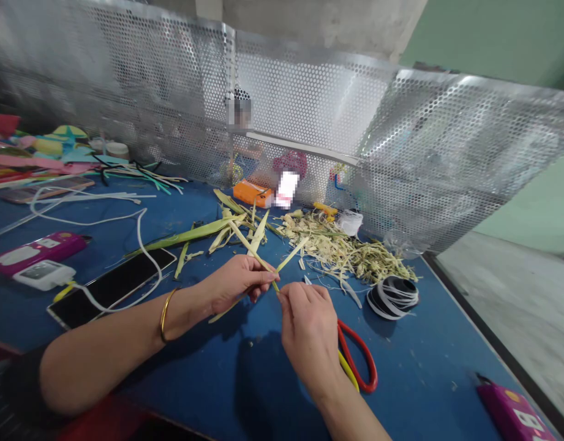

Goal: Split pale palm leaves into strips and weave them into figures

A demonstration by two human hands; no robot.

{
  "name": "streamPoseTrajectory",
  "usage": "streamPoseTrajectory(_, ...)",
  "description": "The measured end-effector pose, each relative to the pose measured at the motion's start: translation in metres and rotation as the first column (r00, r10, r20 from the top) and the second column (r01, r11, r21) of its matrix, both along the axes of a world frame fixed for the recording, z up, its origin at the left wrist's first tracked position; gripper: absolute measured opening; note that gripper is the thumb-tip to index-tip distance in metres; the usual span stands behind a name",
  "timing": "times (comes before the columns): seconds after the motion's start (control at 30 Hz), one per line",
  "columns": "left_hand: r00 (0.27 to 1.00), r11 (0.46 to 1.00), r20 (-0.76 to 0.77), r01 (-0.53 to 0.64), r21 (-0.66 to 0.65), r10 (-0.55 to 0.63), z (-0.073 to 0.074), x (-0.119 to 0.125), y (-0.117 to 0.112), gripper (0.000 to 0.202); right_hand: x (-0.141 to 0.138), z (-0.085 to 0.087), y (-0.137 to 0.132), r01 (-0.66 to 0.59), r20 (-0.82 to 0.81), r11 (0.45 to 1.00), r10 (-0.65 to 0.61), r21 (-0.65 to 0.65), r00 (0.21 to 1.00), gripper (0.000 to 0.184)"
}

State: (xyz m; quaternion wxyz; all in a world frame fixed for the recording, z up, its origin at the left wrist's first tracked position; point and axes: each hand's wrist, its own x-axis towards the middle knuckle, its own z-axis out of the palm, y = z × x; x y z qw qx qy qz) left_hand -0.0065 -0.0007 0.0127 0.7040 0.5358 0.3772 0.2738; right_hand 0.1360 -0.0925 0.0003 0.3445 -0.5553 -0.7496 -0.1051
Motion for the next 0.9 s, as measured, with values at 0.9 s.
streamPoseTrajectory(0.9, 0.973, 0.980, -0.139, 0.192, 0.047, -0.184, -0.001, 0.002, -0.012, 0.014, 0.005, -0.019, 0.020, -0.242, -0.967, 0.937, -0.235, -0.251, 0.094, 0.030)
